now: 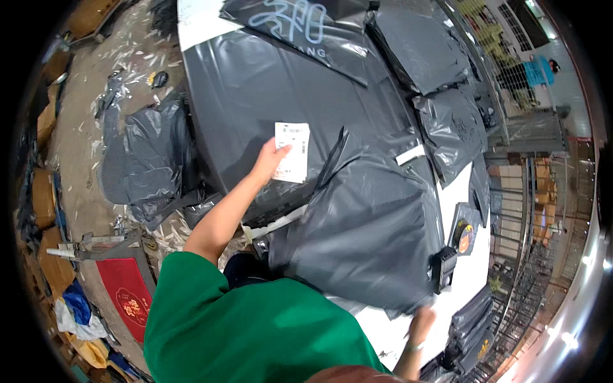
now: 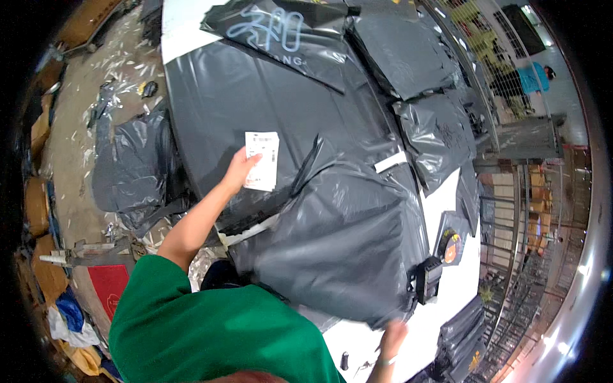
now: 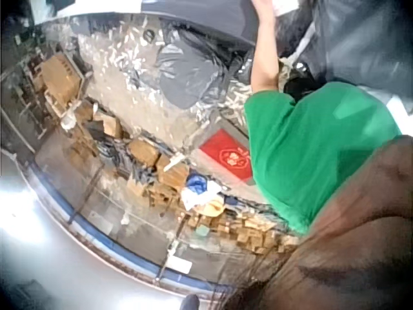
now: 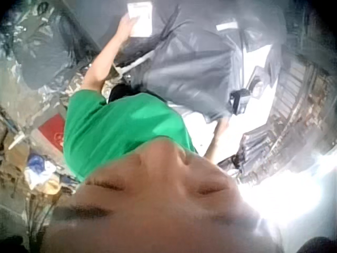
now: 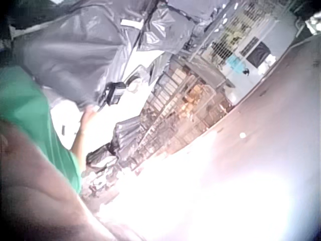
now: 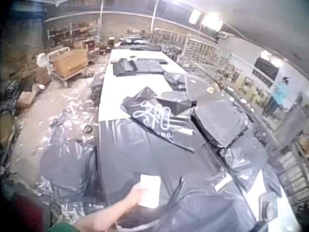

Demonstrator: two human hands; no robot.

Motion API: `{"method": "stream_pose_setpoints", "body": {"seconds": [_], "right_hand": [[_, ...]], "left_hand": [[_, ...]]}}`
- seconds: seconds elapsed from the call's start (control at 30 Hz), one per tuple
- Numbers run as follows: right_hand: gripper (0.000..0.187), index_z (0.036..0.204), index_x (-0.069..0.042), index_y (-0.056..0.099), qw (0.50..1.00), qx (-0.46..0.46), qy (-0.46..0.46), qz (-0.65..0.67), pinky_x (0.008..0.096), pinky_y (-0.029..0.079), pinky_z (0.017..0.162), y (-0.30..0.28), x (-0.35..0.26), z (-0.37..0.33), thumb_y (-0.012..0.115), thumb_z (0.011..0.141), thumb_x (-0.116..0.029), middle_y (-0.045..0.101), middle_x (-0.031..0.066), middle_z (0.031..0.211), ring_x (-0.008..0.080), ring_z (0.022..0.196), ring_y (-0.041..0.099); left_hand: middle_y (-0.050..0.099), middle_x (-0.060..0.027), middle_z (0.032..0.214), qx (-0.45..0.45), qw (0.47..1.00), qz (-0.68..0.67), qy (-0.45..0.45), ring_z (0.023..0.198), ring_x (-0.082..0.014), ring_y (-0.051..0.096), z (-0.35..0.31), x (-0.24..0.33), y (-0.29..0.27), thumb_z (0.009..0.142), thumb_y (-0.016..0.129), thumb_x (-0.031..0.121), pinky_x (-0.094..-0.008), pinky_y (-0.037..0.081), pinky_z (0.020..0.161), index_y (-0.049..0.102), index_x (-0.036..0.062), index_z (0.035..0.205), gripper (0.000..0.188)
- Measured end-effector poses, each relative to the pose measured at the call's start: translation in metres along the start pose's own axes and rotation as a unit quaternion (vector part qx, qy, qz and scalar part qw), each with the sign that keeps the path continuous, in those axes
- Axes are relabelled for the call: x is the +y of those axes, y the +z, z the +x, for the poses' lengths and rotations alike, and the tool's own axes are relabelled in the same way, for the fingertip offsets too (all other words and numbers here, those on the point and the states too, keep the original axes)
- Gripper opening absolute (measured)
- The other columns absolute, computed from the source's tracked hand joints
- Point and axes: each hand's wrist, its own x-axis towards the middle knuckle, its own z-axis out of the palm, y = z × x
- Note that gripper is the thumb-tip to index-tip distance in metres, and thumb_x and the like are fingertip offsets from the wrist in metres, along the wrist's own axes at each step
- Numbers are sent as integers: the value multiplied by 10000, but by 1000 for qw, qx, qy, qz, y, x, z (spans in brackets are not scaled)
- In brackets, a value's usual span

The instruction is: The person organizes and labels several grey plastic shipping mailers on a large work table. The person retrieves a stack of clear plastic bags, moves them, and then proceeds to peel adhesive labels and apply them to the grey mailers one at a time before setting them aside.

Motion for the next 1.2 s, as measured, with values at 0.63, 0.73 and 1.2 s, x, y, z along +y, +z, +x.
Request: {"method": "stream_pose_setpoints", "body": {"seconds": [0.63,0.73,1.2], "right_hand": [[120,781,-29,505,952,19,161,260,360,419,463,128,-67,145,554,814,-134,532,155,585,306,503,532],[141,751,-39,496,960,47,151,230,389,417,465,151,-46,180,558,807,-151,533,155,583,332,525,539],[693,1066,97,481,805,-44,486,338,347,452,633,247,269,313,573,755,-515,552,170,829,262,684,542]], "left_hand": [[566,-58,998,-206,978,33,-9,910,-110,527,-78,16,212,894,478,230,-240,413,808,475,-14,1071,301],[581,-40,877,-42,996,-76,-32,781,-111,549,-40,2,250,911,419,333,-221,432,691,524,-1,1006,362],[627,-96,752,-74,935,297,-182,676,-203,581,400,-35,321,772,570,495,-377,423,616,621,-23,781,520]]}}
